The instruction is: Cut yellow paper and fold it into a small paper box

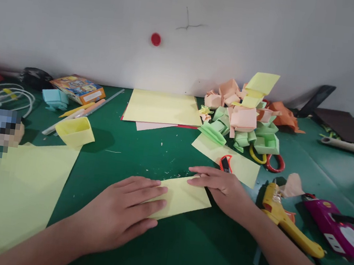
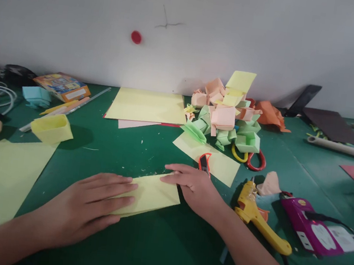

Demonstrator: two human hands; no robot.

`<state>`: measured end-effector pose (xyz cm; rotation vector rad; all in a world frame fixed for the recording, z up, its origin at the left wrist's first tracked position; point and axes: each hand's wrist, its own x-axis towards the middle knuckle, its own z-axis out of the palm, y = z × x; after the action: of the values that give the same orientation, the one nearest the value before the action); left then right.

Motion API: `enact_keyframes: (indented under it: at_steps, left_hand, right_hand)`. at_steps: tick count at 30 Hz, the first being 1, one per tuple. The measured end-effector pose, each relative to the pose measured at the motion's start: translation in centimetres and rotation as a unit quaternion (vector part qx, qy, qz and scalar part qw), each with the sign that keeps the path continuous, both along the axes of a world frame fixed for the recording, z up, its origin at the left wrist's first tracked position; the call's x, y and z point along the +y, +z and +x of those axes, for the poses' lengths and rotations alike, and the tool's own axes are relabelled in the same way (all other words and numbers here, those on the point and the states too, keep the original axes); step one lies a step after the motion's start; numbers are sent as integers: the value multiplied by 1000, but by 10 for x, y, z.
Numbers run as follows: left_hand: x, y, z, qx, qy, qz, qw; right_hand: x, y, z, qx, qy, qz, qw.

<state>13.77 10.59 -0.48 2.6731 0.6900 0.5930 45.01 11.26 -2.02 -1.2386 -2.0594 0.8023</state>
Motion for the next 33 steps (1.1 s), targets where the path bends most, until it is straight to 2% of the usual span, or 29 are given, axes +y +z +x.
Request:
enact_keyframes:
  at_steps: [4, 9, 17, 29, 33]
  left_hand:
    - [3, -10, 1, 30, 3, 31, 999]
    - [5, -18, 0, 43, 20, -5, 999]
    - [5, -17, 0, 69, 18, -22, 997]
    - [6, -17, -2, 100, -9, -8, 995]
    - [11, -14, -6, 94, -49, 16, 994]
  right_hand:
    - [-6, 8, 1, -26, 22, 1, 999]
    - [-12, 14, -2, -89, 36, -13, 995]
    - [-2, -1, -1, -93, 24, 17, 995]
    - [-6, -1, -1, -142, 38, 41, 988]
    - [-6, -2, -1, -163, 35, 65, 984]
